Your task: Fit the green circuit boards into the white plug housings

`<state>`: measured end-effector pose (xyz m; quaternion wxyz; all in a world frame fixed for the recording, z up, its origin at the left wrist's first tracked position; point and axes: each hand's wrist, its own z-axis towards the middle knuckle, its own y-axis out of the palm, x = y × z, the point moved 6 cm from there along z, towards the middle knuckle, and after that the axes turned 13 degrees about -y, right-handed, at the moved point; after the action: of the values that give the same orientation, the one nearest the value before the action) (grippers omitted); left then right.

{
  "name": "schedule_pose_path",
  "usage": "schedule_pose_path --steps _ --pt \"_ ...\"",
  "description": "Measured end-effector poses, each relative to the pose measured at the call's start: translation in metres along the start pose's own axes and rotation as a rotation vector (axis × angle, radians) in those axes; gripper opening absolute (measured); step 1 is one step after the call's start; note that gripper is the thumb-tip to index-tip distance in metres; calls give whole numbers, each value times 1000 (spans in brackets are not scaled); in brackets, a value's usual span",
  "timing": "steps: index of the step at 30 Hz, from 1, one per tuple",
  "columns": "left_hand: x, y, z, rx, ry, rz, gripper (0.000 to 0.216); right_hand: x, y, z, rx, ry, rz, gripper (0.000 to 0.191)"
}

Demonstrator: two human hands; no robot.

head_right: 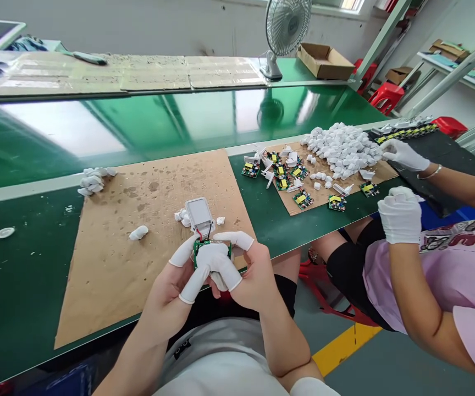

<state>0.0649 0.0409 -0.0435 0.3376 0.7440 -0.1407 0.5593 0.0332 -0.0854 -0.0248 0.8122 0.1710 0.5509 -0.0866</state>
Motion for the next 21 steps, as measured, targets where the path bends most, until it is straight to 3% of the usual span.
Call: schedule_pose_path --steps 5,10,14,17,21 --pt "4 4 -3 -32 87 7 52 -4 0 5 -33 -23 -33 22" --pt "6 4 -6 -69 81 49 57 -5 0 6 -47 -64 -97 11" --pt "2 2 -6 -82 57 -110 50 -5 3 2 -35 -69 -136 16" --pt "-4 -1 -6 -45 17 -286 42 0 9 -8 -116 -9 18 20" --pt "-10 -7 -9 -33 -41 -336 43 8 9 -22 -209 -70 62 30"
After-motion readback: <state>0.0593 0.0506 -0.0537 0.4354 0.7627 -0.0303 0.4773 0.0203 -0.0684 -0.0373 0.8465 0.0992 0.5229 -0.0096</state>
